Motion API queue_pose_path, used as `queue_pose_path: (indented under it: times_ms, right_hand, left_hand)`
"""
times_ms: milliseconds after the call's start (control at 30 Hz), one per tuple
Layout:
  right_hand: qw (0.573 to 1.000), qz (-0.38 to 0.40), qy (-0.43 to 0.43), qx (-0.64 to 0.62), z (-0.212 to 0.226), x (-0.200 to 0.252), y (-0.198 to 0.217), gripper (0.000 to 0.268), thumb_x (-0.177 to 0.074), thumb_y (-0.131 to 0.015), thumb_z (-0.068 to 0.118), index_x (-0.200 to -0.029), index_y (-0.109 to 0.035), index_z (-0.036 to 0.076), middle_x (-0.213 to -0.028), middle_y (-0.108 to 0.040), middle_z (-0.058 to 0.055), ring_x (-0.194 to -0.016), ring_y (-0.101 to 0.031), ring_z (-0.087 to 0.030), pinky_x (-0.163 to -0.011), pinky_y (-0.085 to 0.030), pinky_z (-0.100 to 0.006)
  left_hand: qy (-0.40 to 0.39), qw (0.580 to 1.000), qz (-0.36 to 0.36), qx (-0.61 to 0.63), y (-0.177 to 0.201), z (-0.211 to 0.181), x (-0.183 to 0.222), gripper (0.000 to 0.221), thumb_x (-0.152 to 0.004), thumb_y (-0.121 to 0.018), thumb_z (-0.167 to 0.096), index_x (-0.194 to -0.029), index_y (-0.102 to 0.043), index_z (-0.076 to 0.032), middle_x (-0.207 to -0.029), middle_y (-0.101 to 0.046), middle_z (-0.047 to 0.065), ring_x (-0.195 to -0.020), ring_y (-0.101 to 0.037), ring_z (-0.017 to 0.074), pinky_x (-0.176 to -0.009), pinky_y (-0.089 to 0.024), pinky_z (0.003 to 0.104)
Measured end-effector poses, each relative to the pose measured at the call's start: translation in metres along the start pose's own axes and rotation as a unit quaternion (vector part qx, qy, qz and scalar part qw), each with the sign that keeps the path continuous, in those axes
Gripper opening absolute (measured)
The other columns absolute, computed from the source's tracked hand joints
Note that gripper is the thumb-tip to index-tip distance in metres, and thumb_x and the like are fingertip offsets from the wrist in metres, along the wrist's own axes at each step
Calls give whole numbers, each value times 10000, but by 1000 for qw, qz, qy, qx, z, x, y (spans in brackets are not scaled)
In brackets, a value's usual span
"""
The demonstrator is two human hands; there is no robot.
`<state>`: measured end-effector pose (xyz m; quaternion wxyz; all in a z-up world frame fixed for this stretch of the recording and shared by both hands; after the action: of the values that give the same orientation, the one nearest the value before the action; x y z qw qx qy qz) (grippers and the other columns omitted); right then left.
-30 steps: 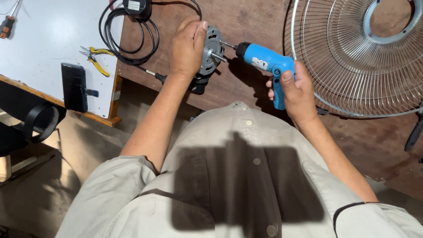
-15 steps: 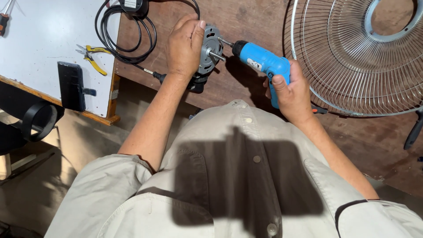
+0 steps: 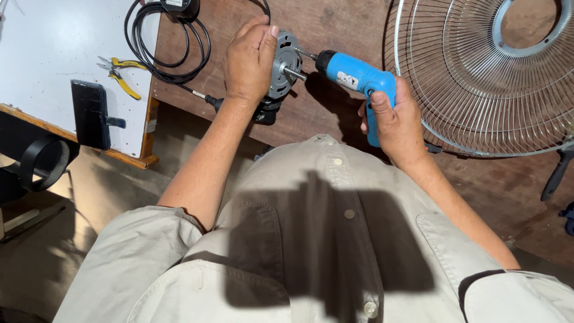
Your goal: Disassembling and repairing a fan motor using an electric screwdriver and pliers at a workbench.
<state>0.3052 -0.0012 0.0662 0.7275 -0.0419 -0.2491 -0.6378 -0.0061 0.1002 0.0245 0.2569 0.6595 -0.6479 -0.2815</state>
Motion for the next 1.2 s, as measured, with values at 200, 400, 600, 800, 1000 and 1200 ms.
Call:
queue_pose_path:
  times_ms: [200,400,600,800,1000,1200]
  right_hand:
    - [999,0,-17,-40,4,-1,-2,775,-1091,-528,811,-1370,-547,89,-896,-753,-82,-635,-731,-166,-539,-569,-320]
    - [999,-4,-26,-38,7,2,-5,723,-1102,-520,796,-1326,-541,109,-888,-759,-87,-627,-734,-169,-530,-562,-319]
    - [999,1,-10,-45,13,6,-9,769,-1105,-496,794,-1394,-538,82,-904,-762,-97,-639,-732,-166,-532,-564,-329]
    - [984,-14,-98,-145,1,11,-13,901,-983,-558,843,-1538,-583,134,-995,-776,-94,-728,-739,-155,-614,-672,-333]
    - [947,-28,-124,-294,-55,12,-17,765,-1062,-556,753,-1431,-621,87,-934,-741,-117,-662,-705,-180,-541,-644,-342]
    - [933,-34,-146,-327,-112,21,-16,906,-1051,-610,742,-1663,-517,81,-956,-785,-139,-711,-760,-216,-604,-700,-369]
  left_hand:
    - [-5,1000,-9,6,0,-1,1,571,-1238,-483,-524,-1052,-851,-128,-1417,-840,136,-1374,-760,316,-1038,-617,490]
    - [-3,1000,-11,6,-1,0,1,609,-1234,-468,-537,-1102,-878,-107,-1425,-837,149,-1382,-751,330,-1098,-601,502]
    - [3,1000,-18,-13,-3,3,0,631,-1227,-449,-553,-1163,-900,-116,-1432,-840,132,-1371,-763,330,-1066,-622,500]
    - [-12,999,-31,-11,-6,8,-2,616,-1232,-460,-519,-1128,-888,-88,-1406,-837,150,-1313,-783,333,-1017,-639,490]
    - [6,1000,-1,23,-13,25,-8,677,-1222,-429,-623,-1546,-753,-124,-1487,-820,172,-1404,-752,375,-1140,-600,508]
    - [70,993,-20,93,27,15,47,755,-1213,-479,-637,-1666,-638,-55,-1710,-690,192,-1620,-623,370,-1330,-501,539]
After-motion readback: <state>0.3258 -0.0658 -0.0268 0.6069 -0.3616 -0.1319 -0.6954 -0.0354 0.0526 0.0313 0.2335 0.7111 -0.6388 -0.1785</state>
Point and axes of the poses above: each hand's wrist, its own x-axis away from the middle knuckle, its own y-axis out of the back of the hand, z = x × y, the point moved 7 cm from there along -x, towards the middle knuckle
